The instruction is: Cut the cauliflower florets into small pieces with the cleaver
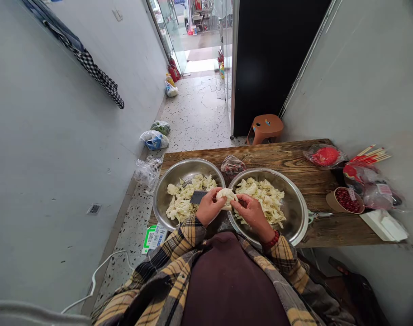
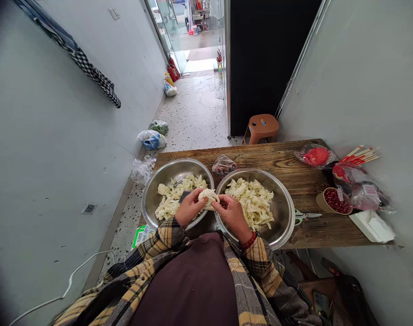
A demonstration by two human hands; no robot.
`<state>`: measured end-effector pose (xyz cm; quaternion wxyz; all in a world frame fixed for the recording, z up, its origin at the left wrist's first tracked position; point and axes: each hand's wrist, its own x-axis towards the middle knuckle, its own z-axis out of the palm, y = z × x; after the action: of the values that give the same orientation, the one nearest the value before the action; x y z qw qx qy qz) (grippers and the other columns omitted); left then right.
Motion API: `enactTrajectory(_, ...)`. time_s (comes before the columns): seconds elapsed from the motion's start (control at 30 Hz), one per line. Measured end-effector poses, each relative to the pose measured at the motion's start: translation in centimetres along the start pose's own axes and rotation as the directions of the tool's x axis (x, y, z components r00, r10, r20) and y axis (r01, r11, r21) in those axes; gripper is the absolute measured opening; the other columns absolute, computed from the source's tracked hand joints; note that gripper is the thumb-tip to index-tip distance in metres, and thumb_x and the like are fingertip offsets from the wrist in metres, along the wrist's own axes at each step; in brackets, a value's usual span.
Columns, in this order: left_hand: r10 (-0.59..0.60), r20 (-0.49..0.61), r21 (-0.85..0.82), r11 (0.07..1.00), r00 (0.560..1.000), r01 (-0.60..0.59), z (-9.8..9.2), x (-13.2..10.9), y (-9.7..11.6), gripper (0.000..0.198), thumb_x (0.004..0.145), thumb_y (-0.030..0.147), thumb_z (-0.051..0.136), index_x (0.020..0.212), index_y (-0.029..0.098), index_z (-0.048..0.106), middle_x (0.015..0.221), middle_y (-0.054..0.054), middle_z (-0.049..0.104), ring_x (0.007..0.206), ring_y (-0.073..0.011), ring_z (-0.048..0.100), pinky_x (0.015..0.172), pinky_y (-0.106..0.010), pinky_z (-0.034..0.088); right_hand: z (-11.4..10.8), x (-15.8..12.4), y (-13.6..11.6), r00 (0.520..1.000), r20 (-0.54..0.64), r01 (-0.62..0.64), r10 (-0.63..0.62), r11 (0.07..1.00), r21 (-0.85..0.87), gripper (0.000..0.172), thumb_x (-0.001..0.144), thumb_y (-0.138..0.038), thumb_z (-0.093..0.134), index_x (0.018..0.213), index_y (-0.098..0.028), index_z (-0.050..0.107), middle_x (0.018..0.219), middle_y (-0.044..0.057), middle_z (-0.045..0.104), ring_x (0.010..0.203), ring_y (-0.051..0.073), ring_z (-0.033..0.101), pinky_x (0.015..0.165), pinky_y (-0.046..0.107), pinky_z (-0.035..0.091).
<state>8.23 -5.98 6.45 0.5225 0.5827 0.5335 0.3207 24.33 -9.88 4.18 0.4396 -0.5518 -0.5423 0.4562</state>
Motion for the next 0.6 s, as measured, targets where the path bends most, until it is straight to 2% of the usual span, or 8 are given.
enactTrajectory(0.1, 0.043, 0.012, 0.071, 0.996, 0.999, -0.044, -0.1, -0.2, 0.5, 0.027, 0.069, 0.027, 0.064, 0.094, 0.016, 0.066, 0.082, -0.003, 0.065, 0.073, -0.0160, 0.055, 0.071, -0.028, 0.044, 0.0, -0.1, -0.2, 0.996, -0.006, 0.084, -0.088, 0.970, -0.230, 0.029, 0.087, -0.043, 0.051, 0.086, -0.017, 0.063, 0.074, 0.003, 0.062, 0.066, 0.016, 0.055, 0.062, 0.027, 0.044)
enactTrajectory(0.2, 0.143, -0.035, 0.161, 0.978, 0.989, -0.135, -0.1, -0.4, 1.0, 0.022, 0.066, 0.023, 0.066, 0.087, 0.018, 0.067, 0.079, -0.002, 0.065, 0.073, -0.0173, 0.054, 0.074, -0.029, 0.044, 0.6, -0.5, -0.1, 0.971, 0.070, 0.234, -0.230, 0.831, -0.504, 0.027, 0.095, -0.031, 0.038, 0.086, -0.017, 0.059, 0.084, 0.008, 0.061, 0.080, 0.020, 0.055, 0.074, 0.033, 0.045)
enactTrajectory(0.27, 0.192, -0.051, 0.218, 0.960, 0.980, -0.177, 0.0, -0.5, 1.2, 0.019, 0.065, 0.022, 0.066, 0.084, 0.019, 0.066, 0.078, -0.003, 0.064, 0.074, -0.0182, 0.055, 0.075, -0.030, 0.043, 1.4, -0.8, 0.5, 0.949, 0.125, 0.305, -0.288, 0.747, -0.591, 0.030, 0.096, -0.023, 0.029, 0.088, -0.017, 0.058, 0.091, 0.012, 0.060, 0.087, 0.023, 0.054, 0.080, 0.038, 0.045)
enactTrajectory(0.3, 0.205, -0.046, 0.244, 0.951, 0.978, -0.188, 0.1, -0.6, 1.2, 0.018, 0.067, 0.023, 0.065, 0.084, 0.019, 0.066, 0.079, -0.003, 0.064, 0.075, -0.0184, 0.055, 0.076, -0.031, 0.043, 1.9, -0.9, 1.0, 0.950, 0.117, 0.302, -0.291, 0.745, -0.595, 0.032, 0.096, -0.022, 0.027, 0.089, -0.017, 0.057, 0.092, 0.013, 0.059, 0.088, 0.024, 0.054, 0.081, 0.040, 0.045)
enactTrajectory(0.43, 0.212, -0.026, 0.319, 0.928, 0.977, -0.192, 0.5, -0.7, 1.1, 0.017, 0.072, 0.022, 0.059, 0.088, 0.018, 0.063, 0.085, -0.006, 0.064, 0.079, -0.0200, 0.056, 0.079, -0.033, 0.042, 3.8, -1.3, 3.1, 0.979, -0.109, 0.114, -0.171, 0.910, -0.399, 0.032, 0.095, -0.030, 0.028, 0.095, -0.016, 0.057, 0.090, 0.013, 0.060, 0.089, 0.025, 0.055, 0.083, 0.043, 0.045)
enactTrajectory(0.5, 0.218, -0.034, 0.320, 0.927, 0.975, -0.196, 0.9, -0.8, 0.9, 0.019, 0.070, 0.019, 0.058, 0.089, 0.018, 0.063, 0.087, -0.006, 0.064, 0.082, -0.0206, 0.056, 0.080, -0.033, 0.042, 4.4, -1.4, 3.7, 0.980, -0.183, 0.038, -0.081, 0.973, -0.229, 0.030, 0.092, -0.037, 0.034, 0.093, -0.018, 0.057, 0.089, 0.012, 0.060, 0.089, 0.025, 0.055, 0.082, 0.043, 0.046)
enactTrajectory(0.6, 0.229, -0.045, 0.273, 0.939, 0.972, -0.208, 1.6, -1.2, 0.6, 0.020, 0.068, 0.016, 0.058, 0.087, 0.019, 0.063, 0.084, -0.004, 0.063, 0.081, -0.0199, 0.056, 0.080, -0.033, 0.042, 4.8, -1.5, 3.8, 0.977, -0.201, -0.059, 0.070, 0.997, 0.058, 0.030, 0.090, -0.044, 0.036, 0.083, -0.022, 0.056, 0.076, 0.007, 0.059, 0.071, 0.020, 0.055, 0.065, 0.034, 0.049)
